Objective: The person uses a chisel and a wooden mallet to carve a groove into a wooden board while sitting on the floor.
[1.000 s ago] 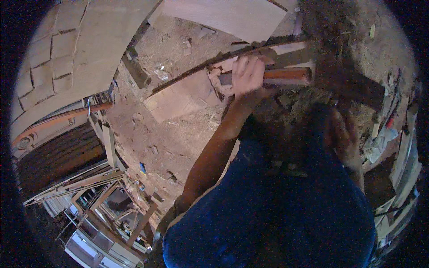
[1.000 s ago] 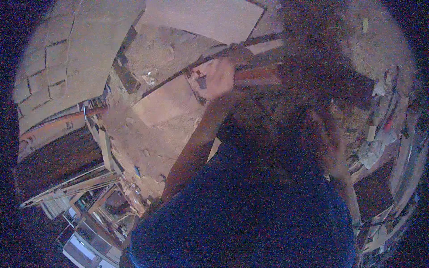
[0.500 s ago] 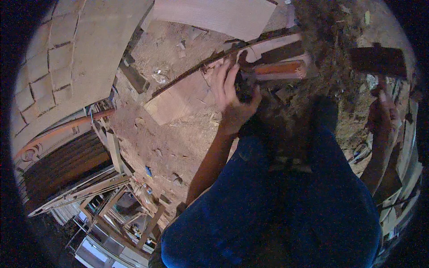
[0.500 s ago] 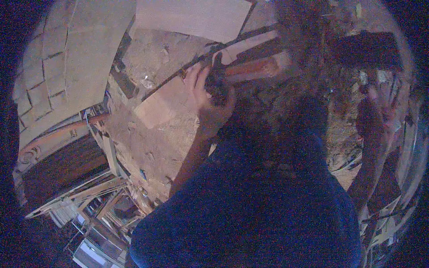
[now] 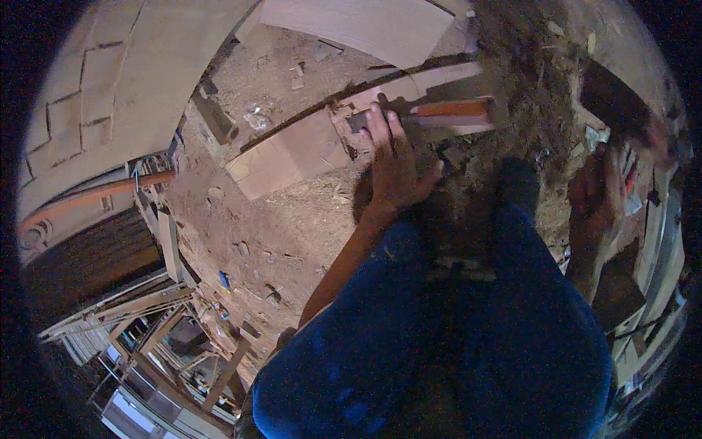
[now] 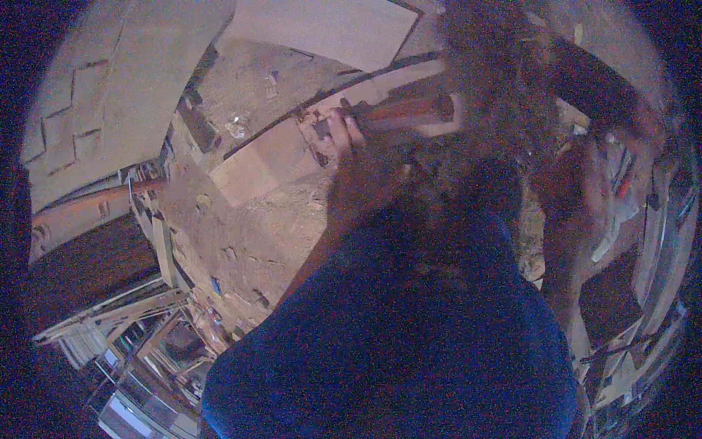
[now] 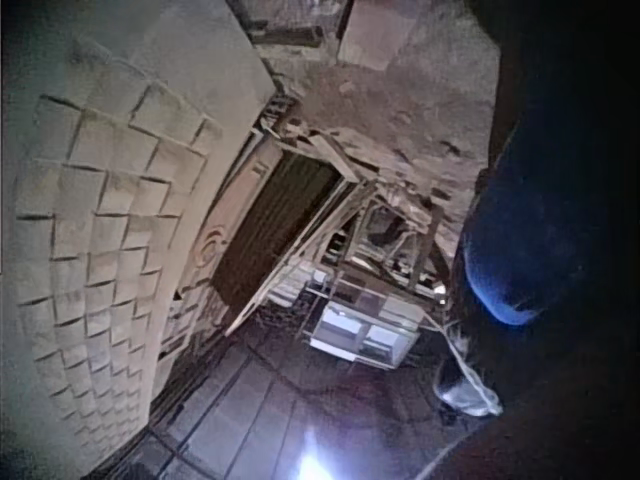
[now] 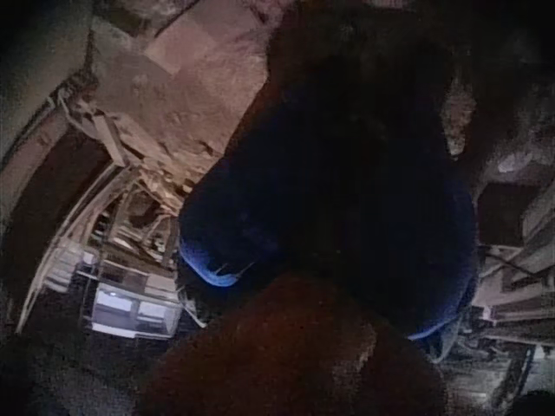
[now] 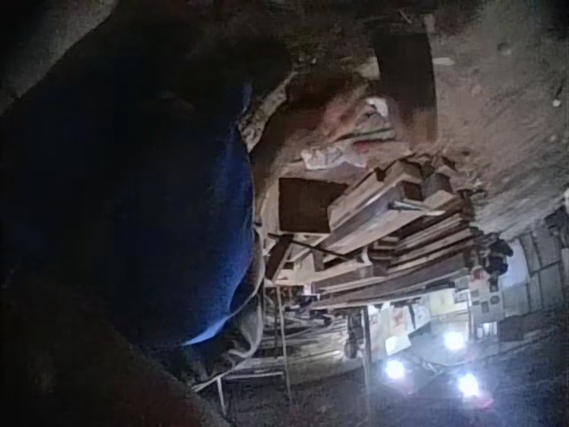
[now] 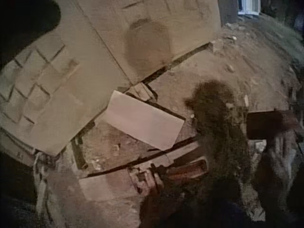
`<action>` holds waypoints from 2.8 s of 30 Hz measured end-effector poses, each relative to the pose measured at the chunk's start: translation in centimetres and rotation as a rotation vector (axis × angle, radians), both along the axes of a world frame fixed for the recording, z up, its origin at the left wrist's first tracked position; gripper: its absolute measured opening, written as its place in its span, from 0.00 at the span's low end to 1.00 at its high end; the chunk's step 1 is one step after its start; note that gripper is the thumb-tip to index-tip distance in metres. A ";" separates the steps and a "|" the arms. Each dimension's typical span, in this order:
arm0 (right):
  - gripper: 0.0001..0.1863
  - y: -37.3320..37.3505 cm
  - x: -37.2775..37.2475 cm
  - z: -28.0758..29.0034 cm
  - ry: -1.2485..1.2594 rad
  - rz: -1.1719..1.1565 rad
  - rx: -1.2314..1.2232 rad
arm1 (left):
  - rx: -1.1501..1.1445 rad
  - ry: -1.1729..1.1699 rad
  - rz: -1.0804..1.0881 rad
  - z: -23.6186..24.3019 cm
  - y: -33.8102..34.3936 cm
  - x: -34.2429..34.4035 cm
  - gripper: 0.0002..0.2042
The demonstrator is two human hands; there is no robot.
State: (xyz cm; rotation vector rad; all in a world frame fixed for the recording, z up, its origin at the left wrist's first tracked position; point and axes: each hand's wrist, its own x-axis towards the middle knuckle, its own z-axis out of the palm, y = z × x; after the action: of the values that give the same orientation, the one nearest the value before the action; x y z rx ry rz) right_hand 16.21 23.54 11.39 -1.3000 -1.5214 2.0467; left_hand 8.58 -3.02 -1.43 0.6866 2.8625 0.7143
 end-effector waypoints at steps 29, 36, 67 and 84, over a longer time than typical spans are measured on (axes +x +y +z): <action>0.11 -2.1 1.1 -0.6 -0.110 0.268 -0.121 | 0.043 0.098 0.041 0.1 -1.5 0.4 0.52; 0.12 -2.3 1.1 0.0 -0.131 0.310 -0.102 | 0.036 0.158 0.044 -1.9 -1.7 0.6 0.51; 0.13 -1.6 0.6 -0.1 -0.079 0.328 -0.103 | 0.174 0.209 0.033 -1.7 -1.3 0.0 0.53; 0.13 -1.3 0.5 0.9 -0.078 0.344 -0.024 | 0.067 0.115 0.022 -0.7 -1.1 0.0 0.54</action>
State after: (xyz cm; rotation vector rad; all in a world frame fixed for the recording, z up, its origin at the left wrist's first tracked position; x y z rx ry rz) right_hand 16.73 22.29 12.29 -1.2068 -1.8720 2.2441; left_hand 8.56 -4.14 -2.16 0.7289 2.9667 0.8018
